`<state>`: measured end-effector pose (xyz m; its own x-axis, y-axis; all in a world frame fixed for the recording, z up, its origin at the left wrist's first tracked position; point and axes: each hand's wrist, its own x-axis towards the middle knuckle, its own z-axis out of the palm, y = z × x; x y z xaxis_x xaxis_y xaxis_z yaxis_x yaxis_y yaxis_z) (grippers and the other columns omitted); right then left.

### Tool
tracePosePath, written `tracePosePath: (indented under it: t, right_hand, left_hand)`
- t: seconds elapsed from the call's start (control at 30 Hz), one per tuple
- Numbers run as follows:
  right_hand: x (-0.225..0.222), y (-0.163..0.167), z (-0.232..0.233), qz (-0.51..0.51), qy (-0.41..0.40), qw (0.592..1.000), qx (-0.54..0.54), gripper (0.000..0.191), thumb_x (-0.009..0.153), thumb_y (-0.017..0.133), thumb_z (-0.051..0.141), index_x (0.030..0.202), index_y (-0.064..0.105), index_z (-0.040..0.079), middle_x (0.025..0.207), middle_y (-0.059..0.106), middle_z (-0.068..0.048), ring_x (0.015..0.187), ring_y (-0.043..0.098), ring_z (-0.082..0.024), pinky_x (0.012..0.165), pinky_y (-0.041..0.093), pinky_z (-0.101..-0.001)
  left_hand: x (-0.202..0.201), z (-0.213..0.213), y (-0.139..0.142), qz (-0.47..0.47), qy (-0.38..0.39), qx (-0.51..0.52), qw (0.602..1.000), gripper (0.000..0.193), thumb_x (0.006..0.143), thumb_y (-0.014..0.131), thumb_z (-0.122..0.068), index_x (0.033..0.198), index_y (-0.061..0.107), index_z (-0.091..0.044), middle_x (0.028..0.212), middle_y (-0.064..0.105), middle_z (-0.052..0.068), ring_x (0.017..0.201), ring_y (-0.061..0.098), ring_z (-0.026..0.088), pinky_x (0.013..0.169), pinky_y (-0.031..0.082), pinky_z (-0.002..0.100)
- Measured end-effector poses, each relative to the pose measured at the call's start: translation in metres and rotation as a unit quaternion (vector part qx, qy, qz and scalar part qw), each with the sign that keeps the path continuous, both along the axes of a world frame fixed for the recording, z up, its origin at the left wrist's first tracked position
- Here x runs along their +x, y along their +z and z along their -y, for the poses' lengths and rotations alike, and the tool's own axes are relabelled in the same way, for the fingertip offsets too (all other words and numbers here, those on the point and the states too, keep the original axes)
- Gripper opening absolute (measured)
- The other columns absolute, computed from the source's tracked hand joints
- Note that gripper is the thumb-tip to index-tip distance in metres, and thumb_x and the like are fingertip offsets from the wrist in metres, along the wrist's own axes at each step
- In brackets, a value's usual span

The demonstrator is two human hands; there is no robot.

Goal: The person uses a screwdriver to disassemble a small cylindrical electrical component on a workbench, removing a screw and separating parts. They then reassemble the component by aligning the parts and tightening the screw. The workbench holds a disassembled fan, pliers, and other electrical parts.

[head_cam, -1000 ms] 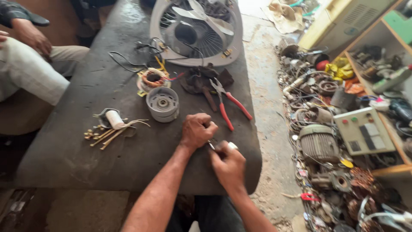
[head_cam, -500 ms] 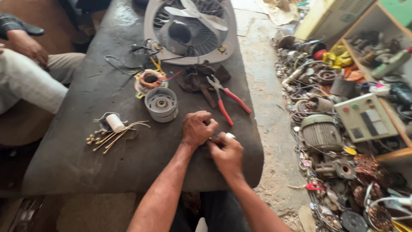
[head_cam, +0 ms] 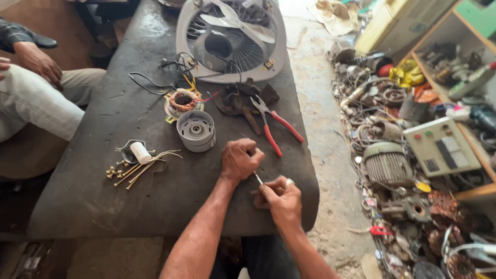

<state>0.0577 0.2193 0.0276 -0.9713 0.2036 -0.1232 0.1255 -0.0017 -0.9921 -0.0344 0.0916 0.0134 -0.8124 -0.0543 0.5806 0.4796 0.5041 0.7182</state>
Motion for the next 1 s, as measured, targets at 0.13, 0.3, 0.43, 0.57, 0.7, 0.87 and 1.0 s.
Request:
tracePosePath:
  t: [0.13, 0.3, 0.43, 0.57, 0.7, 0.87, 1.0]
  right_hand:
    - [-0.007, -0.008, -0.002, 0.068, 0.017, 0.989, -0.132, 0.013, 0.088, 0.071, 0.007, 0.089, 0.061, -0.001, 0.076, 0.072, -0.016, 0.06, 0.07, -0.022, 0.058, 0.062, -0.0361]
    - [-0.01, -0.022, -0.014, 0.104, 0.042, 0.971, -0.211, 0.013, 0.087, 0.068, 0.007, 0.089, 0.058, 0.0, 0.075, 0.07, -0.02, 0.059, 0.07, -0.026, 0.054, 0.061, -0.0429]
    - [-0.016, -0.022, -0.016, 0.189, 0.01, 0.952, -0.239, 0.012, 0.091, 0.068, 0.007, 0.098, 0.059, 0.002, 0.081, 0.068, -0.015, 0.064, 0.071, -0.025, 0.061, 0.061, -0.0439]
    - [-0.011, -0.009, -0.008, 0.147, -0.002, 0.968, -0.202, 0.009, 0.087, 0.064, 0.003, 0.087, 0.055, 0.0, 0.075, 0.074, -0.017, 0.059, 0.07, -0.026, 0.057, 0.06, -0.0446]
    - [-0.002, 0.005, -0.001, -0.025, 0.021, 0.996, 0.08, 0.011, 0.083, 0.07, 0.003, 0.077, 0.061, 0.001, 0.067, 0.074, -0.016, 0.057, 0.072, -0.026, 0.053, 0.057, -0.0407]
    - [0.006, 0.014, 0.001, -0.255, 0.038, 0.897, 0.36, 0.012, 0.084, 0.072, 0.007, 0.08, 0.062, 0.002, 0.071, 0.068, -0.019, 0.069, 0.073, -0.036, 0.059, 0.054, -0.0427]
    - [0.007, 0.017, 0.001, -0.308, 0.037, 0.886, 0.345, 0.007, 0.081, 0.071, 0.006, 0.085, 0.065, 0.004, 0.077, 0.068, -0.02, 0.072, 0.07, -0.04, 0.061, 0.055, -0.0443]
  left_hand:
    - [0.0, 0.0, -0.001, 0.036, 0.004, 0.02, 0.999, 0.025, 0.073, 0.07, -0.019, 0.06, 0.054, -0.005, 0.061, 0.059, 0.013, 0.055, 0.061, 0.033, 0.053, 0.044, 0.044]
    - [-0.001, 0.001, -0.003, -0.016, -0.017, 0.02, 1.0, 0.025, 0.074, 0.07, -0.017, 0.063, 0.053, -0.004, 0.063, 0.058, 0.014, 0.056, 0.059, 0.034, 0.054, 0.044, 0.044]
    - [-0.002, 0.0, -0.006, 0.027, -0.014, 0.015, 0.999, 0.027, 0.074, 0.071, -0.018, 0.06, 0.053, -0.005, 0.059, 0.057, 0.013, 0.052, 0.059, 0.033, 0.053, 0.044, 0.044]
    - [-0.002, -0.001, -0.006, -0.003, -0.015, 0.014, 1.0, 0.026, 0.072, 0.07, -0.016, 0.062, 0.051, -0.003, 0.061, 0.055, 0.015, 0.054, 0.058, 0.035, 0.053, 0.043, 0.045]
    - [-0.001, -0.001, -0.005, -0.017, -0.008, 0.005, 1.0, 0.024, 0.075, 0.07, -0.016, 0.061, 0.053, -0.005, 0.062, 0.057, 0.014, 0.056, 0.06, 0.034, 0.055, 0.044, 0.044]
    - [0.001, -0.001, -0.002, 0.016, -0.01, 0.011, 1.0, 0.026, 0.073, 0.071, -0.017, 0.061, 0.053, -0.003, 0.062, 0.057, 0.015, 0.055, 0.059, 0.034, 0.054, 0.043, 0.045]
    - [-0.001, 0.0, -0.002, 0.01, -0.006, 0.007, 1.0, 0.024, 0.074, 0.071, -0.018, 0.061, 0.055, -0.005, 0.062, 0.058, 0.014, 0.056, 0.06, 0.034, 0.054, 0.044, 0.045]
